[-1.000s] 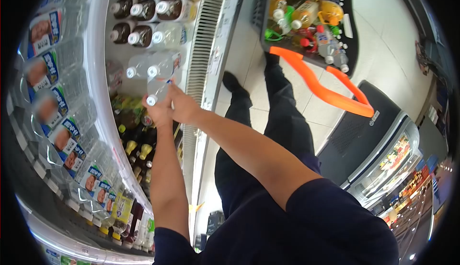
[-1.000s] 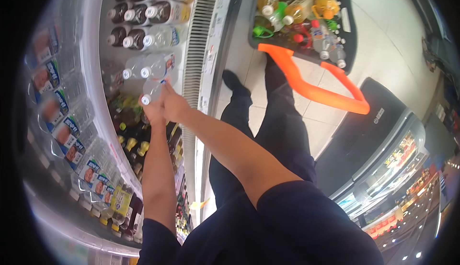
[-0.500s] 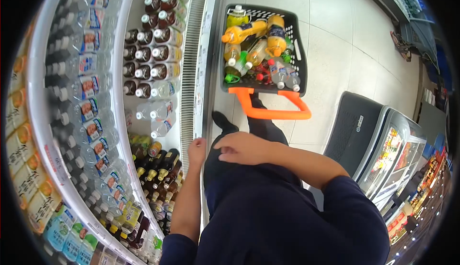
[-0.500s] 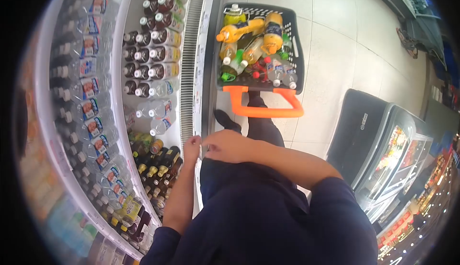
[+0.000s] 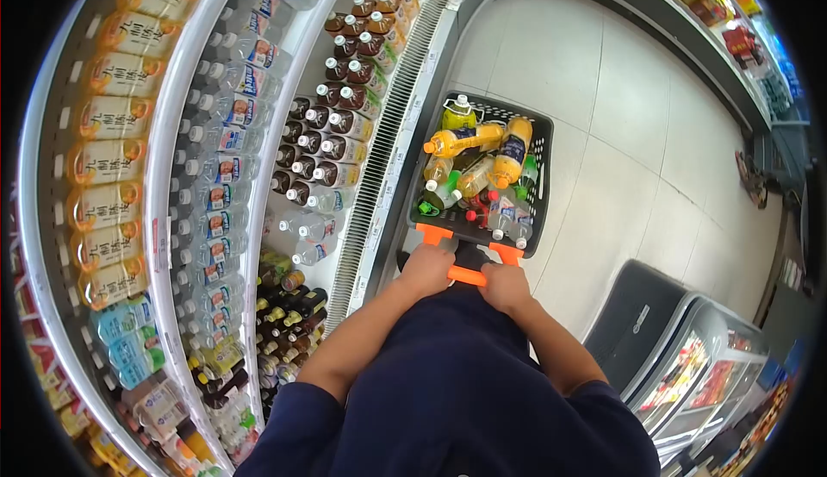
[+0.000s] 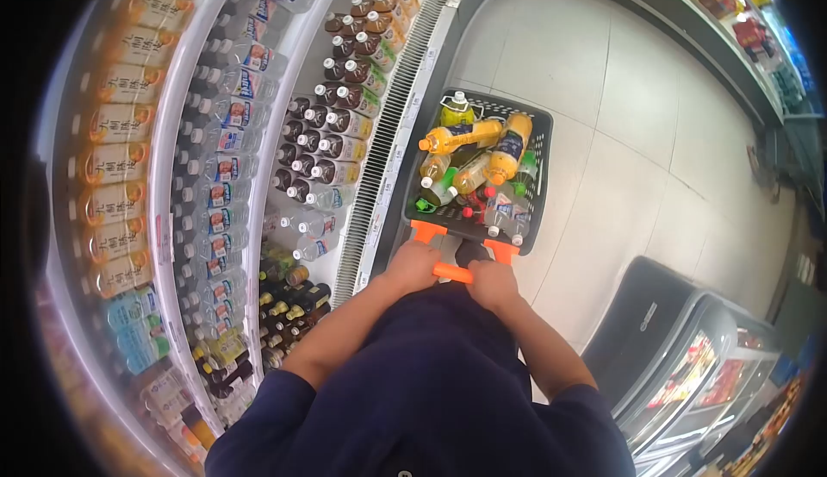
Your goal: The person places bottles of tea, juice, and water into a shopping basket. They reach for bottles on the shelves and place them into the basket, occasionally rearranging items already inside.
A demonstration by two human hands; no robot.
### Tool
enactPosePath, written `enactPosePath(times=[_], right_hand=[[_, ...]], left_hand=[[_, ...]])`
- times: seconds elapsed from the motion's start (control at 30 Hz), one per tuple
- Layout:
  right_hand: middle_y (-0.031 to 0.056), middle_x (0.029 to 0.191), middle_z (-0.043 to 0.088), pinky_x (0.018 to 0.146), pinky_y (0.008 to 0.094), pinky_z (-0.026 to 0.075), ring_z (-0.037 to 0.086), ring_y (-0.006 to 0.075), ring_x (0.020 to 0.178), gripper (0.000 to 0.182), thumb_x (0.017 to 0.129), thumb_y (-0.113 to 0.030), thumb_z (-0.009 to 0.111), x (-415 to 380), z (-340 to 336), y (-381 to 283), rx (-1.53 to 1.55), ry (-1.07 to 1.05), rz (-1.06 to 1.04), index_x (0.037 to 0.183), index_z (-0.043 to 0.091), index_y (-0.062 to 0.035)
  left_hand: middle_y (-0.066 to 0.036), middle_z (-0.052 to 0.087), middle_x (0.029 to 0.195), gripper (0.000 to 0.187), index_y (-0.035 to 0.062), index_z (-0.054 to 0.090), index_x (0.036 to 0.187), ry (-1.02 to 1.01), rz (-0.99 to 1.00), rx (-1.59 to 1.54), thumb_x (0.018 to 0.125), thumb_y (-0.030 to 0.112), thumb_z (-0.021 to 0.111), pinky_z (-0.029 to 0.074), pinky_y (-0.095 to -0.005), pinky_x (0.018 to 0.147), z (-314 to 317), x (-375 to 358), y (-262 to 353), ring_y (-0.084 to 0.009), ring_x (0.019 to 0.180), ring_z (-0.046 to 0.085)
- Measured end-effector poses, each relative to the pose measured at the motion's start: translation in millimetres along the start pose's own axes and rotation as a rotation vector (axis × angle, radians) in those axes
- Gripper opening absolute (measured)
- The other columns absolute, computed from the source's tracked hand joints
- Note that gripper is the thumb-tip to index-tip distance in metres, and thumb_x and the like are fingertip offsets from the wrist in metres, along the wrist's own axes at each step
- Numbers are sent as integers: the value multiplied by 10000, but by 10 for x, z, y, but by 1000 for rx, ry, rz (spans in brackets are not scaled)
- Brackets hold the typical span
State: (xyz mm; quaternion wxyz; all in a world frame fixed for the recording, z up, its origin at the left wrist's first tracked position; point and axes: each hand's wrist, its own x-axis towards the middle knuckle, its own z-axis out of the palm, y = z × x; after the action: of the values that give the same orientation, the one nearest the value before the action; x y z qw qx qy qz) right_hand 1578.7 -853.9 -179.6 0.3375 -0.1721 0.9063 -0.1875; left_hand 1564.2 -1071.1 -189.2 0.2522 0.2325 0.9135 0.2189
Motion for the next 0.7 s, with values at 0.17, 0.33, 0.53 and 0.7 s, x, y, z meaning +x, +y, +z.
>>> enactPosePath(times=[0.17,0.33,0.53,0.7], right_hand=[[132,822,693,711,457,539,684,324,785,222,853,-289,623,51,17,83,20,49,-95,884,647,-70],[119,825,694,707,450,540,685,308,788,243,827,-311,660,106,-30,108,-14,47,-52,878,651,-74],[113,806,692,697,453,540,685,311,770,225,812,-297,677,193,-124,139,-23,90,-77,857,652,-79],[118,804,690,690,449,541,683,316,761,237,815,-307,685,283,-152,145,-16,97,-49,858,643,-77]], left_hand=[[-104,684,695,155,114,716,758,-158,1,128,711,260,695,530,-435,708,-101,144,-26,-306,697,690],[-114,690,707,176,125,711,705,-167,7,137,713,298,679,540,-442,676,-134,234,-48,-316,699,689],[-116,680,693,174,104,705,728,-125,48,163,717,274,666,538,-437,637,-208,334,-109,-304,687,693],[-109,702,733,158,116,709,728,-128,40,177,706,265,662,534,-425,671,-330,449,-121,-287,705,698]])
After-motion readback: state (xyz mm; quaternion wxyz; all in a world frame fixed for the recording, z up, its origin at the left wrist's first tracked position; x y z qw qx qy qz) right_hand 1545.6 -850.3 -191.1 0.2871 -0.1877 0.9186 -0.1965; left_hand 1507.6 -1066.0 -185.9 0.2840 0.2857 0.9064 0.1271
